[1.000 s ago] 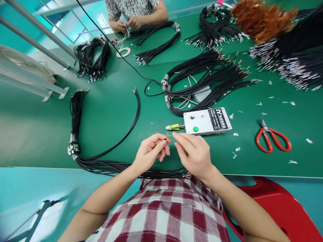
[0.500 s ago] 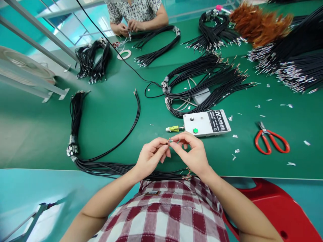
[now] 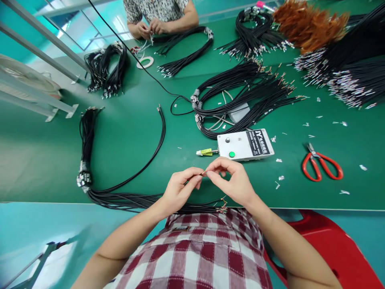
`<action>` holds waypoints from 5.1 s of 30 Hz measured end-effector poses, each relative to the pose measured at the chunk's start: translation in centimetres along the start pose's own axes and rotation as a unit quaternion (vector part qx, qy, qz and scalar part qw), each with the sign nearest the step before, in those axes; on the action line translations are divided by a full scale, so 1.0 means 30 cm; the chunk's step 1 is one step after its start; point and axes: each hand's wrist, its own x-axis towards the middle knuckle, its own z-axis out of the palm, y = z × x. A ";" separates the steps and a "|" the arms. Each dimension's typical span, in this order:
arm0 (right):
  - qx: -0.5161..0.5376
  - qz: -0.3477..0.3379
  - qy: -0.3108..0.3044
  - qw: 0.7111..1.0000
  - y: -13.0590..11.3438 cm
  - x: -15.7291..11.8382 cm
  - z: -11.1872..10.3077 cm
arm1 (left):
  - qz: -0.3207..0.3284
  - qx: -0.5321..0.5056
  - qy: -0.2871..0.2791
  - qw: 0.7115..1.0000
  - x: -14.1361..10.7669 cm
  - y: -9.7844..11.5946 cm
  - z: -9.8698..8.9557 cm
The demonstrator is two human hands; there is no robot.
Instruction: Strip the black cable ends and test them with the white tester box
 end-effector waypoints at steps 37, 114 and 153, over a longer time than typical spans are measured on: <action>0.157 0.214 -0.156 0.952 0.088 -0.052 0.003 | -0.029 -0.162 0.044 0.985 0.012 -0.056 0.100; -0.564 -0.244 0.007 0.789 0.067 0.130 -0.098 | -0.101 0.022 0.127 0.986 0.198 -0.264 -0.071; -0.281 -0.154 -0.280 0.905 0.088 -0.075 -0.021 | -0.173 0.486 0.207 0.831 0.125 -0.297 -0.395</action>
